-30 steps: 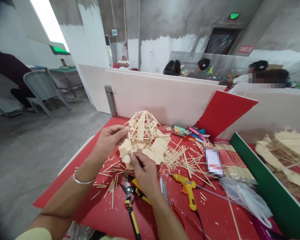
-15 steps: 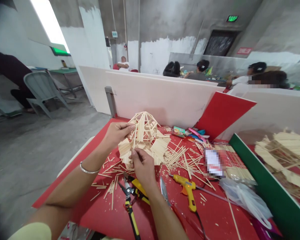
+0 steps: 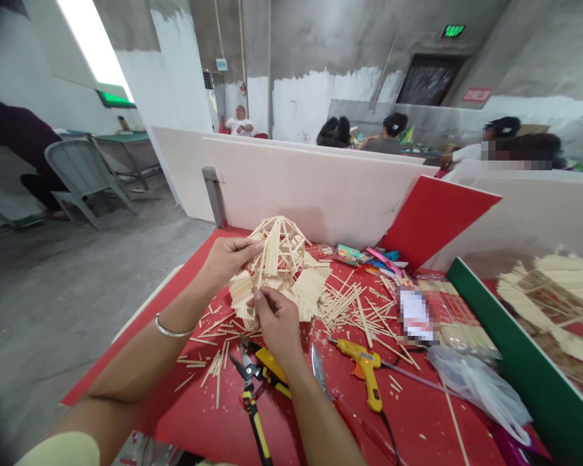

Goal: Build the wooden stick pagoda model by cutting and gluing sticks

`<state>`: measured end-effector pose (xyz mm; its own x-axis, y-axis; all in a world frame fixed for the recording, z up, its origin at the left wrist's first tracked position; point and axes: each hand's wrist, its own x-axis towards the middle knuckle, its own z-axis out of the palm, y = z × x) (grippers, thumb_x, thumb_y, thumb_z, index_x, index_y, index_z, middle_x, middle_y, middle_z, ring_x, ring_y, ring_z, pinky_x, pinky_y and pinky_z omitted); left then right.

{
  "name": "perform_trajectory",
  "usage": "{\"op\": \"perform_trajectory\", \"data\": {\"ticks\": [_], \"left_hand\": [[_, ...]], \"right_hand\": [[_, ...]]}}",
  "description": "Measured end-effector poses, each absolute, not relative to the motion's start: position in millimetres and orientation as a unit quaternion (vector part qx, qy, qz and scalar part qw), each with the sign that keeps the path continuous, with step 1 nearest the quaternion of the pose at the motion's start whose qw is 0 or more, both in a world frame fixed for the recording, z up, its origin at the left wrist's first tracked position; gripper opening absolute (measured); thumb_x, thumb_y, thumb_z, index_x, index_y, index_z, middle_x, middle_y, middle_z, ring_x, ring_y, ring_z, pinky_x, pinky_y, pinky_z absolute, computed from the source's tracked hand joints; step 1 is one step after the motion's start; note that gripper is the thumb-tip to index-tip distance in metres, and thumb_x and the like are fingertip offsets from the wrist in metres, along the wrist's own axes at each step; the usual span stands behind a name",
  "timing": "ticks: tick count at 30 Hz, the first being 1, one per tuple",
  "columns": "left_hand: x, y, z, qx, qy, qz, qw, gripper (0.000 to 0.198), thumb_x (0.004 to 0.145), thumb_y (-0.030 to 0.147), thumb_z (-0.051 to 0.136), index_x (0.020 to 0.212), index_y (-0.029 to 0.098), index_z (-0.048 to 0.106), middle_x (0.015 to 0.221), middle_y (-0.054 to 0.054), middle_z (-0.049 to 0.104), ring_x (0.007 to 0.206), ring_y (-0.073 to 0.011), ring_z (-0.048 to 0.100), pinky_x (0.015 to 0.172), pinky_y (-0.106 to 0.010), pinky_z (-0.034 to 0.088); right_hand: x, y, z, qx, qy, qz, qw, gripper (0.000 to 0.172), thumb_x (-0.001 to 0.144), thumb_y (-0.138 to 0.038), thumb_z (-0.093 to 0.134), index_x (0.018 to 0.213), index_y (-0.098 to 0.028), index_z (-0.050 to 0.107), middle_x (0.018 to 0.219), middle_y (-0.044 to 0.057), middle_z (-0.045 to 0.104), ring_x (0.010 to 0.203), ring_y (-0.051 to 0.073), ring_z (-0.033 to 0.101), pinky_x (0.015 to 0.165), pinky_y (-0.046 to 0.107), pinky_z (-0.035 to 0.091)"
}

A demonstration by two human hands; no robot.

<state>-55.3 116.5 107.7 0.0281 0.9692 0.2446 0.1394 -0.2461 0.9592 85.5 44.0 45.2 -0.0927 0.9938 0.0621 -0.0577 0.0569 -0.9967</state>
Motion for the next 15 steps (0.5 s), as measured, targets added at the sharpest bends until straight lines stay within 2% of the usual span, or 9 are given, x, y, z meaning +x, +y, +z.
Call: {"op": "perform_trajectory", "data": {"ticks": [6, 12, 15], "left_hand": [[-53.7, 116.2, 109.3, 0.582, 0.456, 0.521, 0.426, 0.037, 0.072, 0.050, 0.075, 0.066, 0.013, 0.069, 0.047, 0.005, 0.045, 0.043, -0.0052, 0.033, 0.042, -0.021, 0.023], [-53.9, 117.2, 107.6, 0.573, 0.446, 0.523, 0.445, 0.037, 0.071, 0.050, 0.076, 0.071, 0.013, 0.071, 0.048, 0.005, 0.044, 0.044, -0.0051, 0.033, 0.043, -0.021, 0.022], [-53.8, 117.3, 107.4, 0.571, 0.447, 0.523, 0.447, 0.037, 0.071, 0.050, 0.076, 0.068, 0.013, 0.069, 0.047, 0.005, 0.044, 0.044, -0.0050, 0.032, 0.042, -0.021, 0.021]], "right_hand": [[84.5, 47.1, 47.4, -0.437, -0.515, 0.528, 0.514, 0.041, 0.082, -0.057, 0.062, 0.092, -0.017, 0.067, 0.076, 0.002, 0.068, 0.042, 0.005, 0.047, 0.039, 0.019, 0.035], [85.4, 47.2, 45.2, -0.432, -0.524, 0.524, 0.514, 0.038, 0.085, -0.054, 0.061, 0.087, -0.017, 0.068, 0.073, 0.000, 0.067, 0.044, 0.005, 0.046, 0.041, 0.019, 0.035], [85.7, 47.7, 44.6, -0.431, -0.525, 0.525, 0.514, 0.038, 0.085, -0.054, 0.061, 0.091, -0.018, 0.069, 0.073, 0.000, 0.067, 0.043, 0.005, 0.045, 0.041, 0.019, 0.035]]}}
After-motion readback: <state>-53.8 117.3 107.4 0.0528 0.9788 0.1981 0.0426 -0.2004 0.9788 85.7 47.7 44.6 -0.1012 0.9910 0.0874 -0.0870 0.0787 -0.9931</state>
